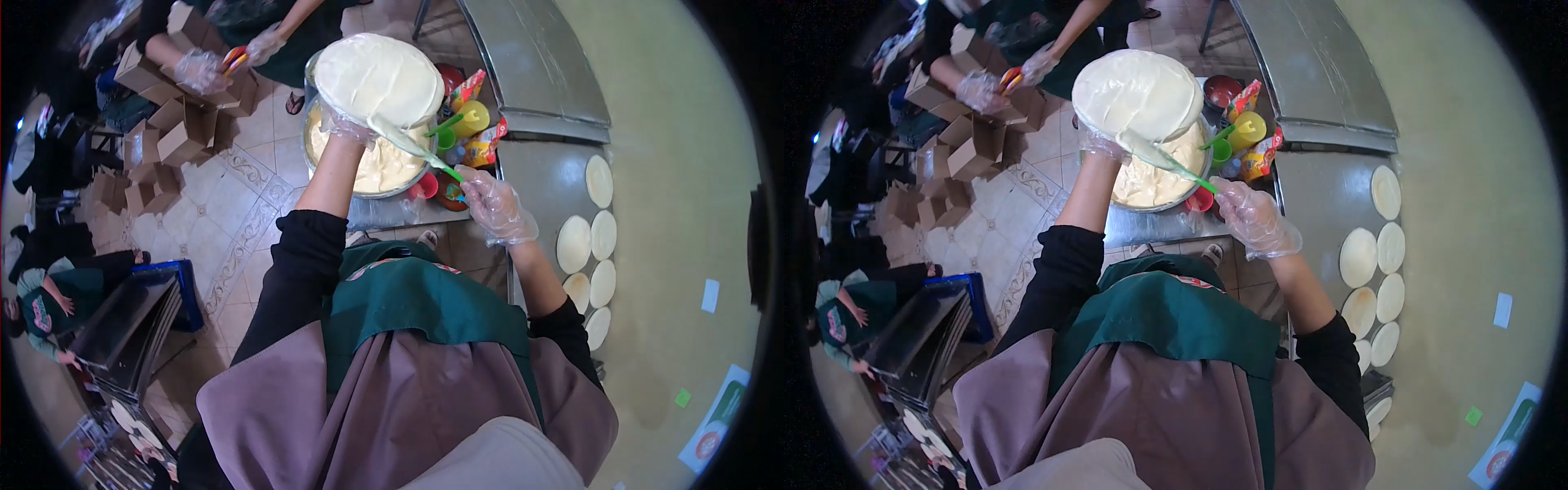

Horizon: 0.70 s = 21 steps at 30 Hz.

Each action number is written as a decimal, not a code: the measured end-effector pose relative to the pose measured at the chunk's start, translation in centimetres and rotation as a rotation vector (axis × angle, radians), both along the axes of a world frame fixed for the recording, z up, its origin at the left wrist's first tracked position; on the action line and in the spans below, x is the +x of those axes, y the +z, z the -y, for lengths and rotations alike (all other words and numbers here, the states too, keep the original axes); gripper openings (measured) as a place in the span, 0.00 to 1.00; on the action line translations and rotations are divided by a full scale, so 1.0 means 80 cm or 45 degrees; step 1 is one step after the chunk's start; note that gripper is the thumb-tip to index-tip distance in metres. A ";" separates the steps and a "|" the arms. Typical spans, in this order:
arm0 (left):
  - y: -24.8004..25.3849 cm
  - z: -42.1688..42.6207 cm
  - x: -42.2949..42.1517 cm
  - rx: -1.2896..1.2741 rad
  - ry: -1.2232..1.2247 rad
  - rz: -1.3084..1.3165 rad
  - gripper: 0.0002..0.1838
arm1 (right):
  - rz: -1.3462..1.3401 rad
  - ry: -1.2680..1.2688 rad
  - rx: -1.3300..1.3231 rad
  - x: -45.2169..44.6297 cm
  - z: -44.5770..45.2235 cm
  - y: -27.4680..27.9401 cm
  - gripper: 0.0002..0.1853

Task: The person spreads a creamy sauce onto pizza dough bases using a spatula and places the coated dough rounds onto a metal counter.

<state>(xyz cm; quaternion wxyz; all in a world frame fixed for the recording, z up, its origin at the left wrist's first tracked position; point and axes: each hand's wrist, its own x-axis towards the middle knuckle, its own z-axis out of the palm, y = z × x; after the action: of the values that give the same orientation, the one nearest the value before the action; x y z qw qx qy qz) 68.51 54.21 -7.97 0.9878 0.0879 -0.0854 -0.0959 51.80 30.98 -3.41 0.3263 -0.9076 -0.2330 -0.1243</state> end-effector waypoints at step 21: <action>-0.070 0.182 -0.065 -0.065 -1.119 -0.076 0.28 | -1.006 -0.656 2.040 -0.237 0.136 -0.067 0.14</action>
<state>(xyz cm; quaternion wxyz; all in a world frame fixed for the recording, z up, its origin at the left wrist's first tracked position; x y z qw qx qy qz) 63.34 39.61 -13.61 0.8571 0.0161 -0.0886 -0.5072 32.81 20.09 -8.74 0.8736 -0.4117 0.2593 0.0014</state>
